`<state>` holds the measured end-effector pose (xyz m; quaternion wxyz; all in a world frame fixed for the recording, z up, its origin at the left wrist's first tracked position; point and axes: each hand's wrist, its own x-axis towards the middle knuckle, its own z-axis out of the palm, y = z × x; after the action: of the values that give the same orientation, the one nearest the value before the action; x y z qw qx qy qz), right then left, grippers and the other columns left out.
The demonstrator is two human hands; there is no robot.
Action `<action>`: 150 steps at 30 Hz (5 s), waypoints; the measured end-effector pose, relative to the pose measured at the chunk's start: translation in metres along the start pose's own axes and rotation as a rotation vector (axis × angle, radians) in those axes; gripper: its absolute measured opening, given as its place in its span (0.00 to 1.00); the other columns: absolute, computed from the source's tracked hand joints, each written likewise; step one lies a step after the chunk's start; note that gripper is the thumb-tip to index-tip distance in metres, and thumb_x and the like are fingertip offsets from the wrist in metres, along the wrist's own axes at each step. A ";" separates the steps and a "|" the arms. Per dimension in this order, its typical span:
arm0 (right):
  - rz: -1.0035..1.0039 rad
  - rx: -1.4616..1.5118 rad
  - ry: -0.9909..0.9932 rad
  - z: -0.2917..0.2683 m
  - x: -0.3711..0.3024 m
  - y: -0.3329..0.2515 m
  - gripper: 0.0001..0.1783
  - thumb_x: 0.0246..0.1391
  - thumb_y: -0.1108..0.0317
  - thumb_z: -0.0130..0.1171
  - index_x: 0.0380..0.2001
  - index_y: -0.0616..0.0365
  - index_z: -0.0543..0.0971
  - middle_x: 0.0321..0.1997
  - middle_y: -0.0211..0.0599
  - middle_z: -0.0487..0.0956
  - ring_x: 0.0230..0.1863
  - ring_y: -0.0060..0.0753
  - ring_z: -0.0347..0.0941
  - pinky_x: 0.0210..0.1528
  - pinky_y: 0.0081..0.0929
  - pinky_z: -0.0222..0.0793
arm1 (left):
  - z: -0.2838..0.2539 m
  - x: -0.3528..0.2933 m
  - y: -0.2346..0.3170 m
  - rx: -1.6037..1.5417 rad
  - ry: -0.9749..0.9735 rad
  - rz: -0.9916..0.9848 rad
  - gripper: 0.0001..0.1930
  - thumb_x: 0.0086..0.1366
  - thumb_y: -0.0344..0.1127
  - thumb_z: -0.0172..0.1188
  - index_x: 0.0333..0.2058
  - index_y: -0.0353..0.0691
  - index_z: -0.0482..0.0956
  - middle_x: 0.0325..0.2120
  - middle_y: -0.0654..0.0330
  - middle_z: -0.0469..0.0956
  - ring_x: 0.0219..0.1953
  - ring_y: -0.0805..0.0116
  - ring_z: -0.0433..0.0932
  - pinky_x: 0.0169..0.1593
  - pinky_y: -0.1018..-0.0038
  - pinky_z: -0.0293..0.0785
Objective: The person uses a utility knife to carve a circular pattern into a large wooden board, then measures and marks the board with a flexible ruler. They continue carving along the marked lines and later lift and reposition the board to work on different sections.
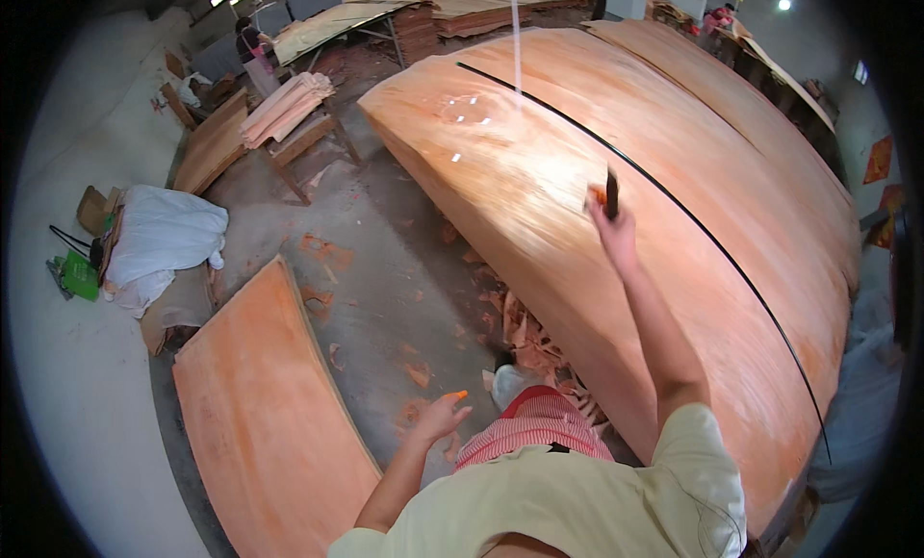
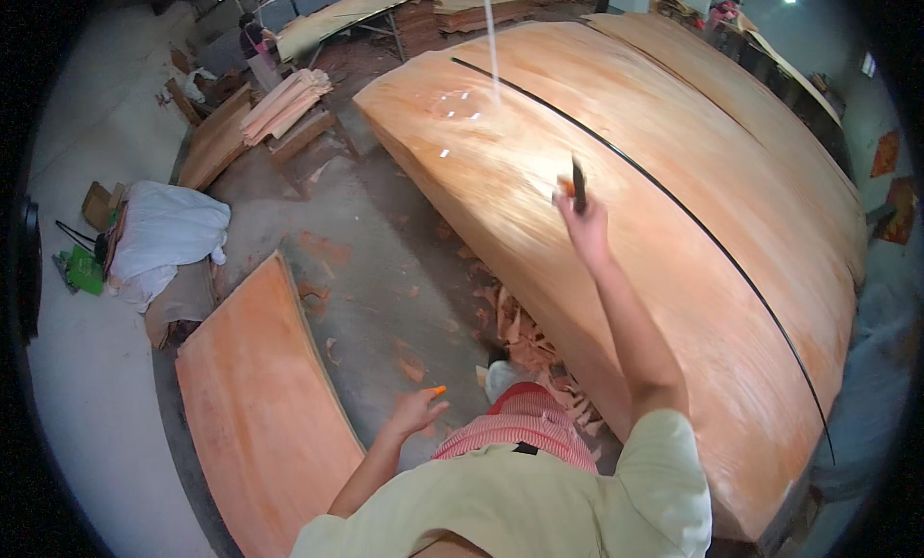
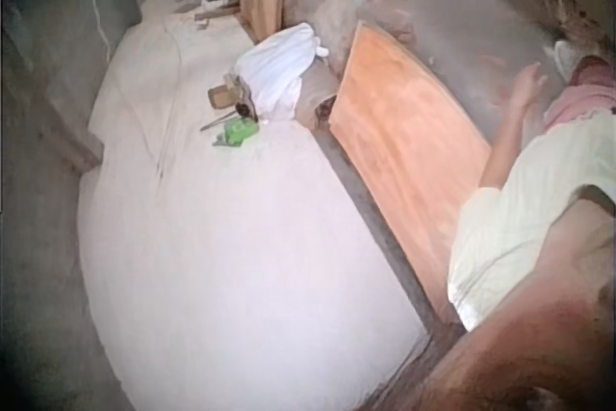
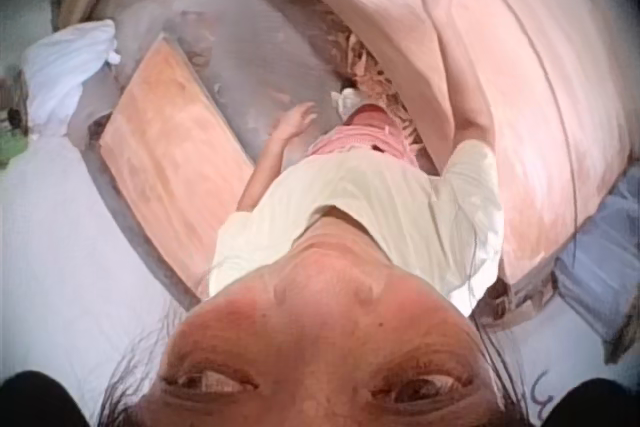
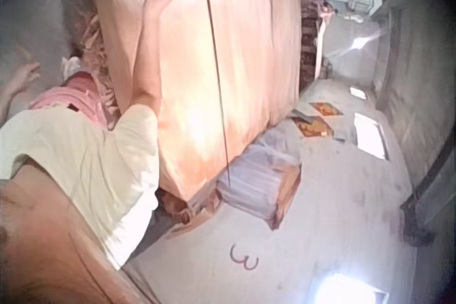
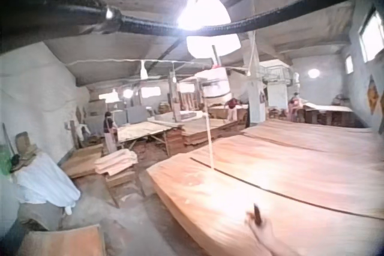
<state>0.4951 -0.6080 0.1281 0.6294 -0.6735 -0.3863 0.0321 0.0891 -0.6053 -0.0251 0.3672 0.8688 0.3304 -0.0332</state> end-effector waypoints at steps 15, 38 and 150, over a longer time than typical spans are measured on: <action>-0.061 0.381 0.147 0.185 0.284 -0.025 0.17 0.50 0.62 0.58 0.40 0.62 0.75 0.19 0.20 0.64 0.18 0.11 0.56 0.20 0.13 0.51 | -0.140 0.109 -0.143 0.027 -0.069 -0.522 0.25 0.56 0.49 0.52 0.46 0.37 0.71 0.42 0.46 0.73 0.43 0.52 0.73 0.46 0.65 0.68; 0.684 0.745 0.284 0.186 0.229 0.142 0.08 0.53 0.63 0.52 0.25 0.56 0.72 0.13 0.18 0.58 0.10 0.11 0.48 0.10 0.12 0.43 | -0.298 0.434 -0.223 0.253 -0.455 0.187 0.26 0.57 0.53 0.49 0.48 0.42 0.71 0.41 0.49 0.73 0.43 0.52 0.72 0.46 0.63 0.68; 1.497 -0.407 1.067 -0.888 -0.831 0.075 0.48 0.35 0.39 0.61 0.50 0.70 0.65 0.41 0.47 0.75 0.44 0.42 0.71 0.48 0.27 0.63 | 0.713 0.005 0.796 0.412 -0.437 1.288 0.28 0.57 0.45 0.53 0.53 0.34 0.61 0.53 0.46 0.61 0.53 0.49 0.62 0.54 0.61 0.58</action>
<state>0.4201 -1.7976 -0.1233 0.4093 -0.7693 0.4882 0.0476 0.7015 -1.4806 -0.0549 0.1997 0.9167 -0.3433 -0.0449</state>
